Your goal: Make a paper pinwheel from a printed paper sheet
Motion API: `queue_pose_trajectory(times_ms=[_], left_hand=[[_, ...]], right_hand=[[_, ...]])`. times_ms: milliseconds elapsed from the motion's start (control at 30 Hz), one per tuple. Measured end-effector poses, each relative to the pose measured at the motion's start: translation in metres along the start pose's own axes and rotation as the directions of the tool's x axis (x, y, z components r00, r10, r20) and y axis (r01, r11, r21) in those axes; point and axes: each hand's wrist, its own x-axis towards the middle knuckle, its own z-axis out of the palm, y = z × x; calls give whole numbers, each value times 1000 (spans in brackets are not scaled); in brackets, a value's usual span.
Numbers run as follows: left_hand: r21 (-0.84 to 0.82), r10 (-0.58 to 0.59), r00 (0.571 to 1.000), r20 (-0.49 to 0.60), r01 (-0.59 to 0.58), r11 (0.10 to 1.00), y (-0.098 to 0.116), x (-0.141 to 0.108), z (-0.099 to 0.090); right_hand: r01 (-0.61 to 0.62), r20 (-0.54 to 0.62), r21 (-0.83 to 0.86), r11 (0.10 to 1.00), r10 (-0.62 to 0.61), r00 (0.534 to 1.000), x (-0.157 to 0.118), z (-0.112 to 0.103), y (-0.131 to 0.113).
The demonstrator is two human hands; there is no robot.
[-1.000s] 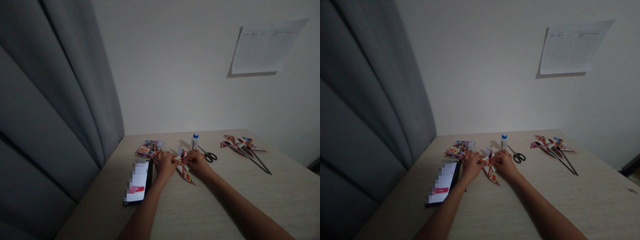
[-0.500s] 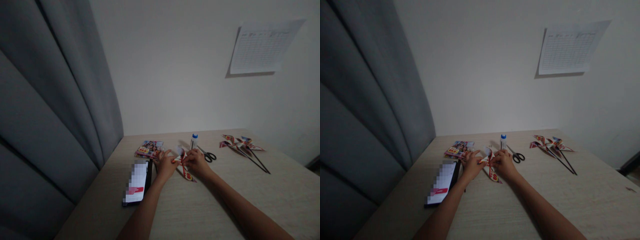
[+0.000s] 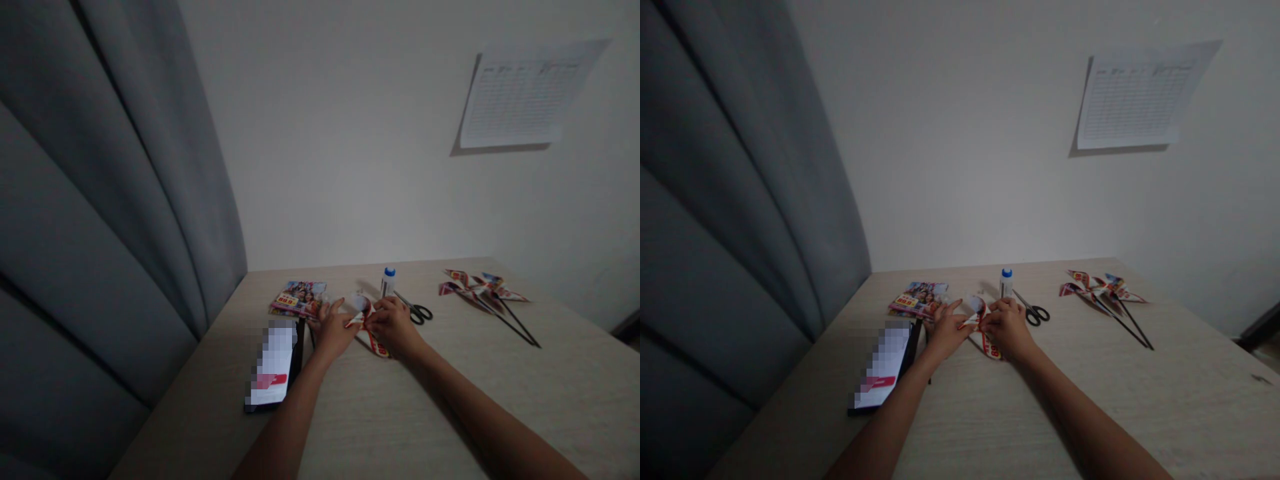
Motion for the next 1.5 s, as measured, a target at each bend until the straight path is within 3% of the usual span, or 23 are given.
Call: queue_pose_trajectory(times_ms=[367, 833, 1267, 1500], left_hand=[[21, -33, 999, -11, 33, 999, 0, 0, 2], [24, -8, 999, 38, 7, 1000, -3, 3, 6], [65, -2, 999, 46, -1, 998, -8, 6, 9], [68, 4, 999, 45, -7, 998, -4, 4, 7]], right_hand=[[-12, 46, 40, 999, 10, 999, -1, -5, -8], [-7, 5, 26, 1000, 7, 1000, -2, 0, -8], [-130, -85, 19, 991, 131, 988, -3, -1, -13], [-88, -15, 46, 995, 89, 996, -2, -1, -9]])
